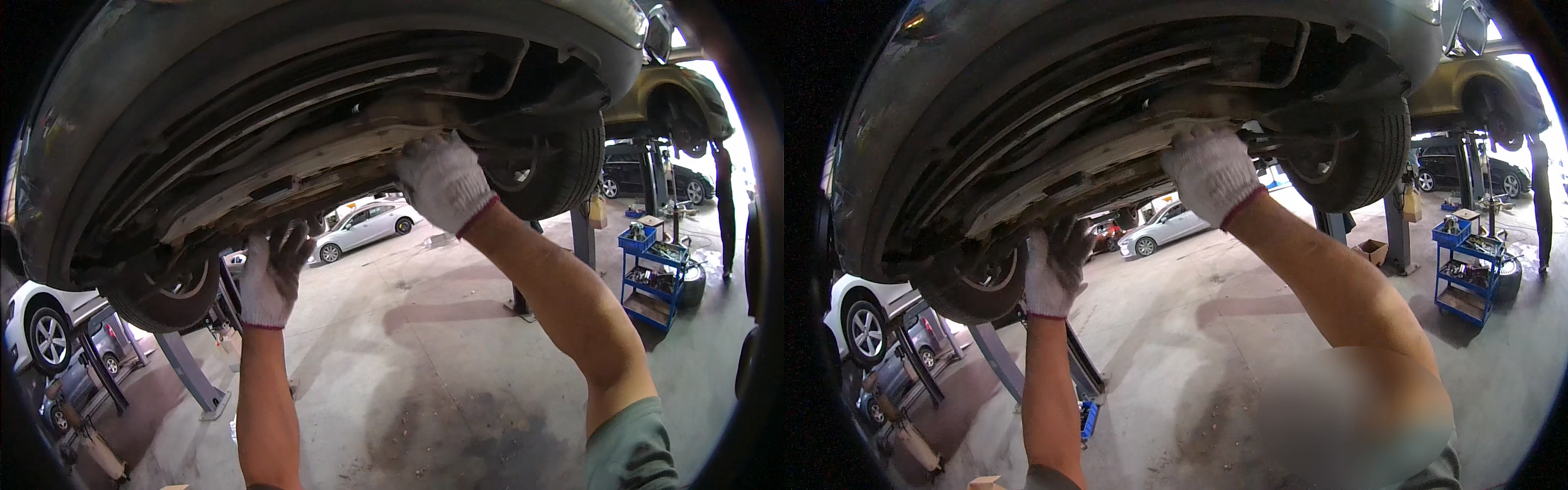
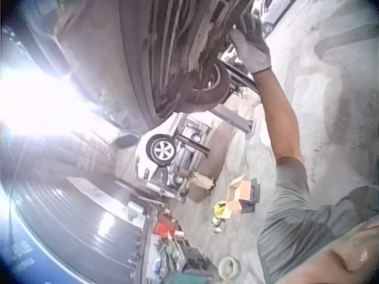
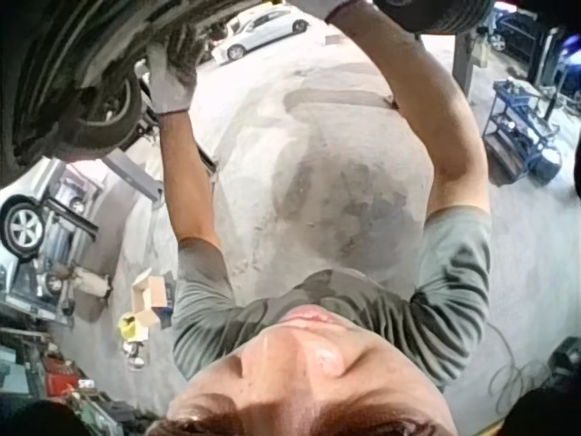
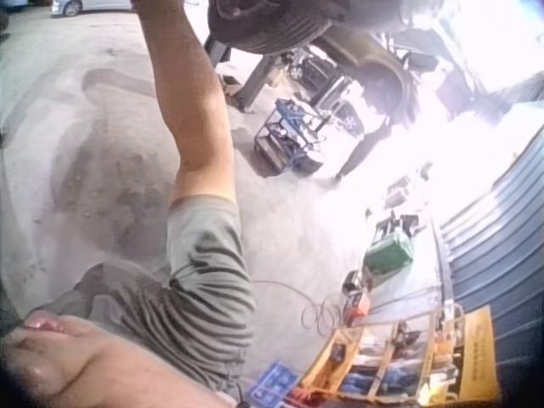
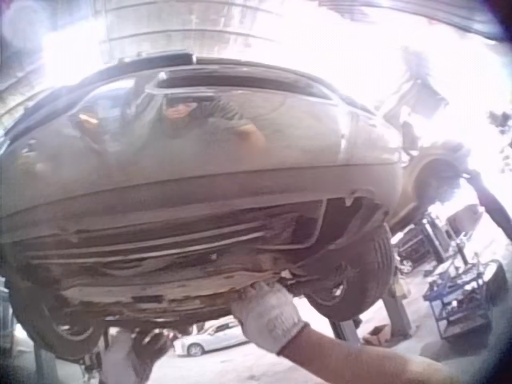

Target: The person uses a flashlight to inspect the underside of a car raised on a lift. They then pick up a large metal underbody panel and install it under the car, aligning and securing it by hand.

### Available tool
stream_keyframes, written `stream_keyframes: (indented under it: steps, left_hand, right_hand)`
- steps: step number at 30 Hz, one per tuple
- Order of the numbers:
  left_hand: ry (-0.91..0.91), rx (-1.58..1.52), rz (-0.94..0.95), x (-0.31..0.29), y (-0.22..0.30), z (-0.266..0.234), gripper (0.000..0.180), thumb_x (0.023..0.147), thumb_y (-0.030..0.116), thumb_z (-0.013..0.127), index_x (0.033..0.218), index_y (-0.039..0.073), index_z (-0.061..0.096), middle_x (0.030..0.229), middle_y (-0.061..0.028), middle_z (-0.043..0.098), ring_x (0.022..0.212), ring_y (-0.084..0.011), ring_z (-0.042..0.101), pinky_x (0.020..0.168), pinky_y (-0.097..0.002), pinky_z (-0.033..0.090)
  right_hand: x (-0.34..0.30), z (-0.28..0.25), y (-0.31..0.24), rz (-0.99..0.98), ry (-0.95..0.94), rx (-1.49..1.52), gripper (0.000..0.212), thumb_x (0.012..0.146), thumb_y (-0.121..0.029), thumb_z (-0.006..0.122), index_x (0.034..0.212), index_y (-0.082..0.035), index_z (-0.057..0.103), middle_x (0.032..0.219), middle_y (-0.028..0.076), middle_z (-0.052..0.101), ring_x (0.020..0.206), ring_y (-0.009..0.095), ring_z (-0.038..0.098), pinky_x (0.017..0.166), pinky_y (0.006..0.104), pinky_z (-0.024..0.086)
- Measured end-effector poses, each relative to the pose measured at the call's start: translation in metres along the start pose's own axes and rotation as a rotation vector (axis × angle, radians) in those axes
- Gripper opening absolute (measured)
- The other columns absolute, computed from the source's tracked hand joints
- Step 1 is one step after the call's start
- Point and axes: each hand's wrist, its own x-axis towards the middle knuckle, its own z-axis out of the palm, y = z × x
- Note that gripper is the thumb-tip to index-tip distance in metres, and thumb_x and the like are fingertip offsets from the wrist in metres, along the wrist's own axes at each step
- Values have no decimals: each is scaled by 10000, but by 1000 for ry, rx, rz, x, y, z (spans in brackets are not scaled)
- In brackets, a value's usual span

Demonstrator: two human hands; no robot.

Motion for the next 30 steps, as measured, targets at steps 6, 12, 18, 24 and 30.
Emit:
stream_keyframes:
  steps: [6,12,18,24,30]
  left_hand:
    - [-77,-105,104,42,42,11,514,992,449,624,1355,89,565,1299,-149,644,1238,-316,598,1047,-514,514]
    - [-2,-322,240,73,71,-1,407,973,302,601,1289,44,605,1276,-147,663,1229,-324,599,1075,-515,477]
    - [80,-281,295,94,84,-55,386,948,232,572,1257,5,613,1254,-169,662,1205,-346,606,1086,-524,456]
    - [117,-225,268,91,95,-44,375,982,203,512,1293,15,602,1313,-187,627,1242,-348,577,1092,-525,449]
    - [178,-16,225,76,120,-6,477,1051,321,461,1425,25,498,1450,-196,506,1337,-375,485,1127,-542,434]
  right_hand:
    - [38,-14,-9,72,140,17,277,929,-303,663,1172,-181,717,1204,40,679,1140,264,632,1020,455,494]
    - [19,-12,21,346,424,-182,537,890,-502,691,1288,-147,625,1267,150,622,1191,358,570,1038,539,421]
    - [-9,-36,71,525,394,-210,525,811,-433,777,1269,-204,657,1287,133,627,1253,355,535,1087,511,391]
    - [7,-33,82,536,293,-237,495,795,-421,783,1248,-248,687,1302,97,637,1227,360,550,1028,496,449]
    - [14,-47,86,509,153,-224,589,810,-590,736,1215,-163,714,1303,133,651,1221,369,567,1025,469,477]
